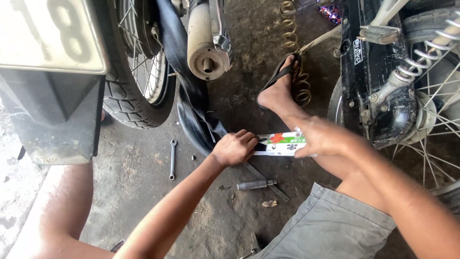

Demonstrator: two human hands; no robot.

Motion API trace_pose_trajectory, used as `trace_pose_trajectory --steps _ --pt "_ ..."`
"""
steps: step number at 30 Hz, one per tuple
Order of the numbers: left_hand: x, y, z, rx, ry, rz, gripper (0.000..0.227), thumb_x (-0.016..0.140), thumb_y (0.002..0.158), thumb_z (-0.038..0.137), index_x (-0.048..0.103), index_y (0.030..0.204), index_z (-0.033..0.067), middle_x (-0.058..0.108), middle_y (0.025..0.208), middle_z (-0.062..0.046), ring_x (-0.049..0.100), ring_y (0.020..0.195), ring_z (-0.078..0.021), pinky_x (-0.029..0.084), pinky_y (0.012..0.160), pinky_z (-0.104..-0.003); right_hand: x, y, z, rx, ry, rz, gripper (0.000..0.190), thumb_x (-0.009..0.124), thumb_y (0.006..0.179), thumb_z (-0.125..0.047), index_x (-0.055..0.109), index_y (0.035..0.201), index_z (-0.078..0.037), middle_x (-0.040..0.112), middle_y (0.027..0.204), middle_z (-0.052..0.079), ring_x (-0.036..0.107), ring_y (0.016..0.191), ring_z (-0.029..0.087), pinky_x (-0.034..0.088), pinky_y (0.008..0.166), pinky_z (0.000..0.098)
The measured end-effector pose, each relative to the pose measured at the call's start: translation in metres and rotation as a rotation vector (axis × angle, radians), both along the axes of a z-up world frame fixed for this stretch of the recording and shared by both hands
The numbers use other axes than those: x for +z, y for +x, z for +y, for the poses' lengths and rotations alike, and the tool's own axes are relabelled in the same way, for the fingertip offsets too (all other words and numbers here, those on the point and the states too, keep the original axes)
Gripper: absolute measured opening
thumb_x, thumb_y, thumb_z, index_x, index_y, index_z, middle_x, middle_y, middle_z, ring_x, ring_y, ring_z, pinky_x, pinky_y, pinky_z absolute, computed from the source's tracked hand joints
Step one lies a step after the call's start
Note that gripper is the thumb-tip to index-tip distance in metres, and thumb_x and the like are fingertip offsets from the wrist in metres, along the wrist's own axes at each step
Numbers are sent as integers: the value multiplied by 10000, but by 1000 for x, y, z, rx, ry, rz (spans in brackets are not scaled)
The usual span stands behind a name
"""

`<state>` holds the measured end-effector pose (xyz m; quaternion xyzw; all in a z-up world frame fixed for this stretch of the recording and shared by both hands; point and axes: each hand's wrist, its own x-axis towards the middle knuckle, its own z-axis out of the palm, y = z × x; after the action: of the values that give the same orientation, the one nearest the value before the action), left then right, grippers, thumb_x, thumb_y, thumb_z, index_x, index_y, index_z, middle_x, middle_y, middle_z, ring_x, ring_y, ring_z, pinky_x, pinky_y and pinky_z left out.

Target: Applying adhesive to a motorcycle inner tube to prepare it for a patch repair.

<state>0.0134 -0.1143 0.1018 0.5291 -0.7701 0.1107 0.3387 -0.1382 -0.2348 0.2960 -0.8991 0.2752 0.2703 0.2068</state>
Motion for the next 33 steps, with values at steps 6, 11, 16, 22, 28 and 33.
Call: trace_pose_trajectory --steps 6,11,16,22,28,33 --pt "5 9 13 90 -79 -214 97 548 746 164 470 695 134 460 704 -5 507 572 -147 431 450 -227 -59 -19 27 16 -78 168 831 718 591 -222 313 1311 -133 609 963 189 637 851 335 533 660 466" --pt "39 7 12 122 -89 -265 93 504 780 151 467 695 143 424 708 16 497 548 -119 420 420 -213 -135 -26 28 60 -200 246 781 704 536 -310 414 1236 -120 605 909 163 644 796 336 527 584 476" --pt "40 1 -1 109 12 -65 95 556 724 135 497 666 88 409 663 -14 529 517 -182 442 401 -271 -175 -27 17 -58 -83 349 1034 785 526 -396 245 1336 -47 598 1044 213 607 936 371 499 702 541" --pt "77 0 24 101 826 1435 76 570 680 97 594 720 36 618 563 -96 658 524 -198 508 493 -273 -69 -4 45 -408 -90 -19 580 578 807 -349 431 1243 4 610 1022 256 575 1001 389 448 842 522" --pt "63 -6 49 67 804 1780 64 570 685 10 554 681 -52 526 617 -132 559 607 -190 550 589 -356 -160 -16 24 -486 -30 -294 359 614 792 -265 574 1084 -60 644 952 190 621 901 339 518 735 430" --pt "66 1 66 185 798 1430 33 580 629 23 601 655 29 587 567 -95 564 564 -149 487 545 -312 -152 1 22 -409 41 -682 239 599 834 -253 626 986 -71 667 763 95 656 656 203 513 616 307"
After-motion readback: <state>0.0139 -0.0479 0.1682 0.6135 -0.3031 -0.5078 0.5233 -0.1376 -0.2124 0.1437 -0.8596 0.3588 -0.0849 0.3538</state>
